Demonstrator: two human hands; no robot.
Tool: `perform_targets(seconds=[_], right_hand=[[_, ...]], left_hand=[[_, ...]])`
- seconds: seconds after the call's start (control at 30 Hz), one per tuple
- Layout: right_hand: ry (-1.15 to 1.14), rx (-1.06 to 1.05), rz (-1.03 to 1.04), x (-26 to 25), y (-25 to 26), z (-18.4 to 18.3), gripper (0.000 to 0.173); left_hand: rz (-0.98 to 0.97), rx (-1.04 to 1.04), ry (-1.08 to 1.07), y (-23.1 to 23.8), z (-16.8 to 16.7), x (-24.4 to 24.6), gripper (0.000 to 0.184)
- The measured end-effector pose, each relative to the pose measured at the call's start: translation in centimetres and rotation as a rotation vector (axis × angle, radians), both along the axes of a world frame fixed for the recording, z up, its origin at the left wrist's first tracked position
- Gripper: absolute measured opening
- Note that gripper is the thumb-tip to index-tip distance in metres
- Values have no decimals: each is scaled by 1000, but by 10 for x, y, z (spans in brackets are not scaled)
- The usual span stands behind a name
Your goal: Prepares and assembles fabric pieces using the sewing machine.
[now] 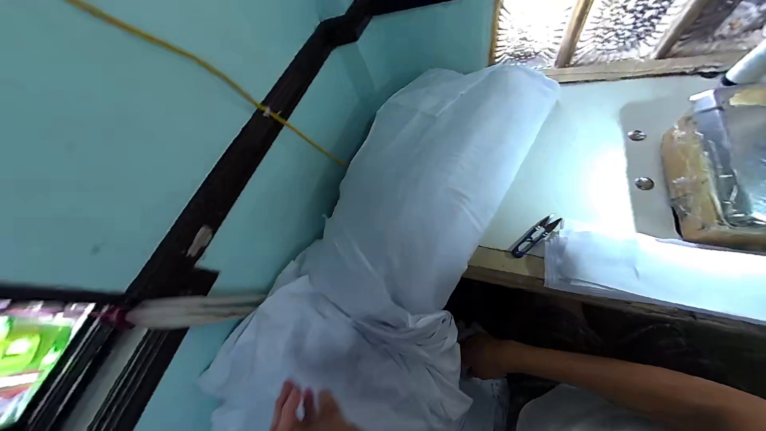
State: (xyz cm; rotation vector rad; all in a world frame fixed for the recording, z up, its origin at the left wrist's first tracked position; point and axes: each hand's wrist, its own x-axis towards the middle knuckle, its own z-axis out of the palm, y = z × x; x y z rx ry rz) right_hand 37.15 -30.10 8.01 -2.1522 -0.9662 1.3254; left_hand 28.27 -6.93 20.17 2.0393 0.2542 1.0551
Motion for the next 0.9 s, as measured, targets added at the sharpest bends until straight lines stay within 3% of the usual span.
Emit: perform_targets(seconds=[0.07, 0.13, 0.23, 0.3, 0.5, 0.63, 0.7, 0.8, 0.9], right_hand=[[-4, 5, -81, -4, -17, -6, 46], [14, -29, -169, -8, -42, -5, 49], [24, -102, -367, -16, -89, 5, 48], [9, -139, -523, -28, -121, 11, 47], [-154, -69, -757, -79, -160, 16, 45], [-41, -53, -731, -100, -167, 52, 42], [-119, 35, -768, -117, -180, 64, 38], [-271, 123, -880, -142, -207, 83, 36], [-479, 216, -1046, -167, -237, 109, 33]], left_hand=[[-261, 99, 13, -47, 15, 62, 34], [-375, 322, 96, -82, 10, 113, 38], [-268, 698, 245, -105, -15, 168, 53], [-196, 779, 281, -108, -17, 178, 58], [-181, 791, 269, -103, -17, 178, 56], [-180, 765, 244, -101, -20, 177, 53], [-196, 705, 243, -106, -19, 172, 49], [-329, 585, 190, -134, -20, 154, 37], [-601, 511, 147, -184, -23, 139, 28]])
